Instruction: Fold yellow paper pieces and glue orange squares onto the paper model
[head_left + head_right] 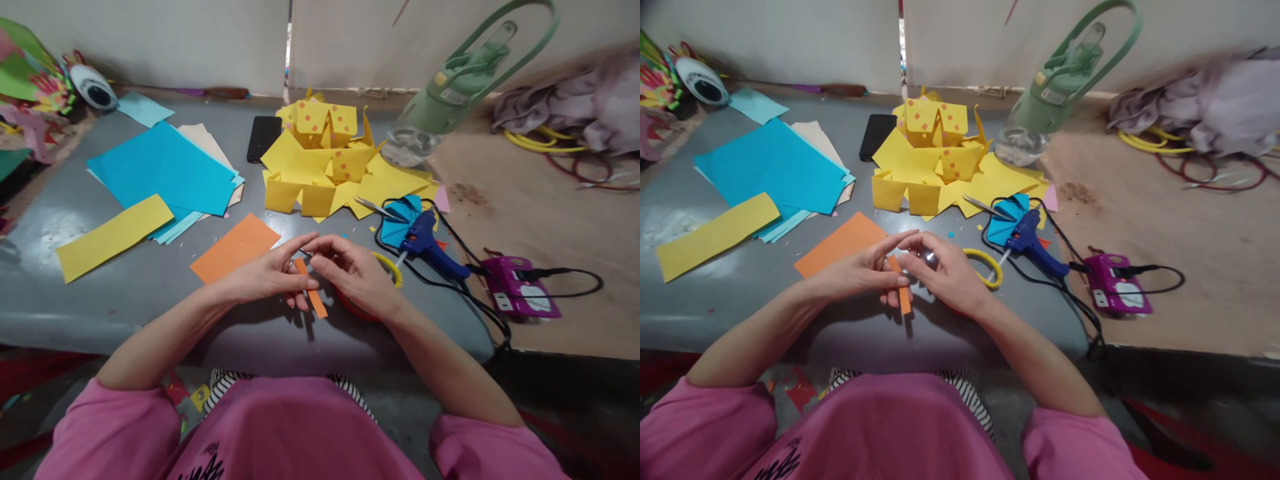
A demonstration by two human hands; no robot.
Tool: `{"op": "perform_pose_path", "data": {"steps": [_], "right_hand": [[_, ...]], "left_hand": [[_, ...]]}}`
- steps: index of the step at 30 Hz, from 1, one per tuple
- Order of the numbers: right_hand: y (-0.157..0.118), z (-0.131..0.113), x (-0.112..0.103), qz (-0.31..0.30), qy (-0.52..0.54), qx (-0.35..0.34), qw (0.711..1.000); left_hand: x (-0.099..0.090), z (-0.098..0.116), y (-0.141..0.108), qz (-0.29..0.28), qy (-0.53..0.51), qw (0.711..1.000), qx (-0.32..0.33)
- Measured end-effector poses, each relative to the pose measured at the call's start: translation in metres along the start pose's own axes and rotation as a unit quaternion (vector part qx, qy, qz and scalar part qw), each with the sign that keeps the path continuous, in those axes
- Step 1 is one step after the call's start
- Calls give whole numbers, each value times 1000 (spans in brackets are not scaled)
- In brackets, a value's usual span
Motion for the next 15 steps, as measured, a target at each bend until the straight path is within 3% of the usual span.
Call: {"op": "perform_pose_path", "data": {"steps": [4, 9, 13, 15], "right_hand": [[0, 0, 6, -34, 26, 9, 999], [0, 7, -1, 48, 93, 8, 994], [-4, 1, -10, 144, -2, -99, 985], [-7, -6, -11, 156, -94, -185, 966]], "left_hand": [[1, -2, 1, 4, 2, 1000, -6], [-7, -1, 2, 100, -19, 995, 14], [-11, 2, 3, 136, -72, 988, 15], [-13, 2, 4, 154, -101, 983, 7]]}}
Point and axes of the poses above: each hand's wrist, its own y-axis towards the middle knuckle, its own x-axis out of the palm, z = x × y, the point moved 4 cm from there along y, towards the middle knuckle, and after that the axes turned 4 degrees about x, right-handed, at the moved point
